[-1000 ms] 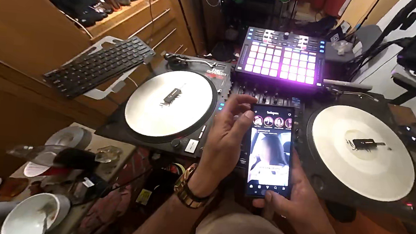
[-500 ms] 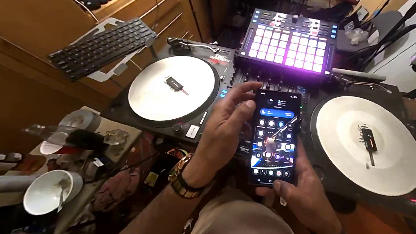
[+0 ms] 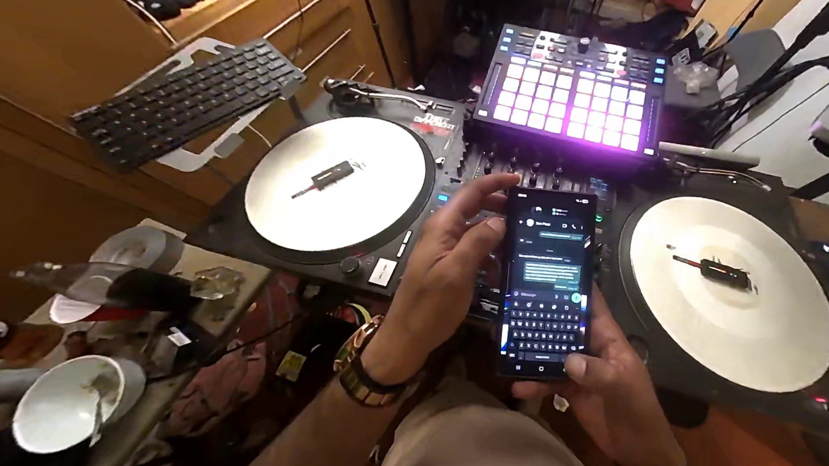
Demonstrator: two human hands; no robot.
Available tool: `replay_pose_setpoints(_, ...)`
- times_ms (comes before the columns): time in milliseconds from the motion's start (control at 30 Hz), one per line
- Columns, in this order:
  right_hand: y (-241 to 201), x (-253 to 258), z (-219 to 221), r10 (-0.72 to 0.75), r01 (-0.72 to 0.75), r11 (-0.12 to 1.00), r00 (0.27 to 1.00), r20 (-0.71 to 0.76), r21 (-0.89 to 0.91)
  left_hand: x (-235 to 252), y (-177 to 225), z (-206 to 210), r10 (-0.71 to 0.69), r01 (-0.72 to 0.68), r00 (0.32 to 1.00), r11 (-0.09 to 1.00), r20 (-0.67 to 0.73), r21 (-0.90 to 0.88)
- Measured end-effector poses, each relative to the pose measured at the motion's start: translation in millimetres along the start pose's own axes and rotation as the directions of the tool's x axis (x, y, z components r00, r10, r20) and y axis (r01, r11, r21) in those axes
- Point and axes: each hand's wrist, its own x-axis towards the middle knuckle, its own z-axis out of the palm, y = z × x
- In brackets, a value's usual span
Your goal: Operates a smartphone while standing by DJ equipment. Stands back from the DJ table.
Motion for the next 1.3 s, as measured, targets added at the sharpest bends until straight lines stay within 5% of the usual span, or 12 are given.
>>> replay_pose_setpoints(300, -3.7, 3.5, -0.2, -0.004, -0.011, 0.991, 0.993, 0.114, 0.133, 5.8, -3.1, -4.0, 0.01, -0.01, 1.0, 1.0, -0.019, -0.027)
replay_pose_setpoints(500, -5.3, -2.4, 1.7, 0.002, 0.001, 0.999, 0.996, 0.086, -0.04, 1.4, -0.5, -3.1, 0.003, -0.003, 1.0, 1.0, -0.013, 0.01)
replay_pose_setpoints(1300, -5.3, -4.0, 1.2, -0.008, 0.01, 1.0, 0.986, 0.164, -0.008, -1.3, 1.3, -3.2, 0.019, -0.019, 0.999, 1.0, -0.036, 0.0)
